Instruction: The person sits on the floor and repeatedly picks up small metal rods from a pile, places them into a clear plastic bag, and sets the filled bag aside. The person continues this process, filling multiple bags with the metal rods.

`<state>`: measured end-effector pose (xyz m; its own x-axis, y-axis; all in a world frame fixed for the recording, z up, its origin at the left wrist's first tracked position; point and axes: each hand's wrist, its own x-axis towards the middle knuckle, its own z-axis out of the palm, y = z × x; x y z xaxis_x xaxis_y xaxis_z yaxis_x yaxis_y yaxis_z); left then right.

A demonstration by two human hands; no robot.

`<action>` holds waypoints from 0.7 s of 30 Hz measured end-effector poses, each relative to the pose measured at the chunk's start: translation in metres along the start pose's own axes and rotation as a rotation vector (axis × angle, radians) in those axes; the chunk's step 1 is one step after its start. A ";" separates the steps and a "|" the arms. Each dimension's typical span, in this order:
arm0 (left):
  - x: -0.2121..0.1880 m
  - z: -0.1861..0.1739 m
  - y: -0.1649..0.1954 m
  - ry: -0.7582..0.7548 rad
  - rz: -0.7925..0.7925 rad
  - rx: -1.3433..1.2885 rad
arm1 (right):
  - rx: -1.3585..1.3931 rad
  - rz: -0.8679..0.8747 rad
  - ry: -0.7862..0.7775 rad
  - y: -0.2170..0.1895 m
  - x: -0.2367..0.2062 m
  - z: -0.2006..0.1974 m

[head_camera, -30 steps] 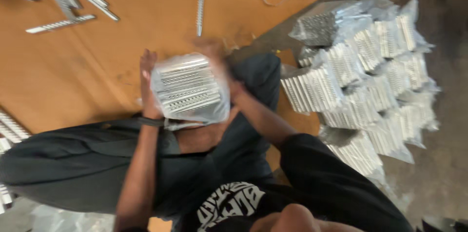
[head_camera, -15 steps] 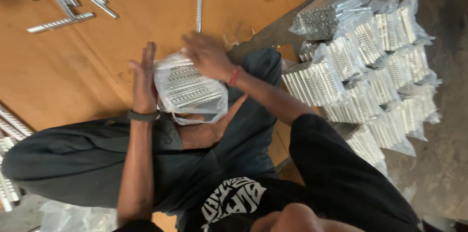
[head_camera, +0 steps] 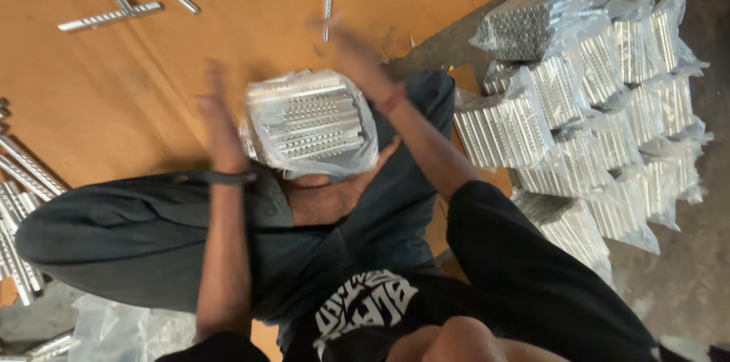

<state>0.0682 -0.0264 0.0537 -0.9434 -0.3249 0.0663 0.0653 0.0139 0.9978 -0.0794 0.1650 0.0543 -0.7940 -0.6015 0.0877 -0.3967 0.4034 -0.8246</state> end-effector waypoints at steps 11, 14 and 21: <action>-0.009 0.033 -0.008 0.023 0.001 -0.133 | 1.809 0.329 -0.010 -0.022 -0.075 0.041; -0.015 0.034 0.026 0.176 0.044 0.110 | 0.364 -0.075 0.068 -0.050 -0.080 0.007; -0.020 0.041 0.093 -0.015 -0.080 1.108 | -0.540 0.168 -0.066 -0.097 -0.077 -0.035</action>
<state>0.0794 0.0203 0.1460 -0.9362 -0.3515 -0.0058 -0.3156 0.8332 0.4540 0.0042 0.1960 0.1469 -0.8428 -0.5337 -0.0695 -0.4604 0.7819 -0.4203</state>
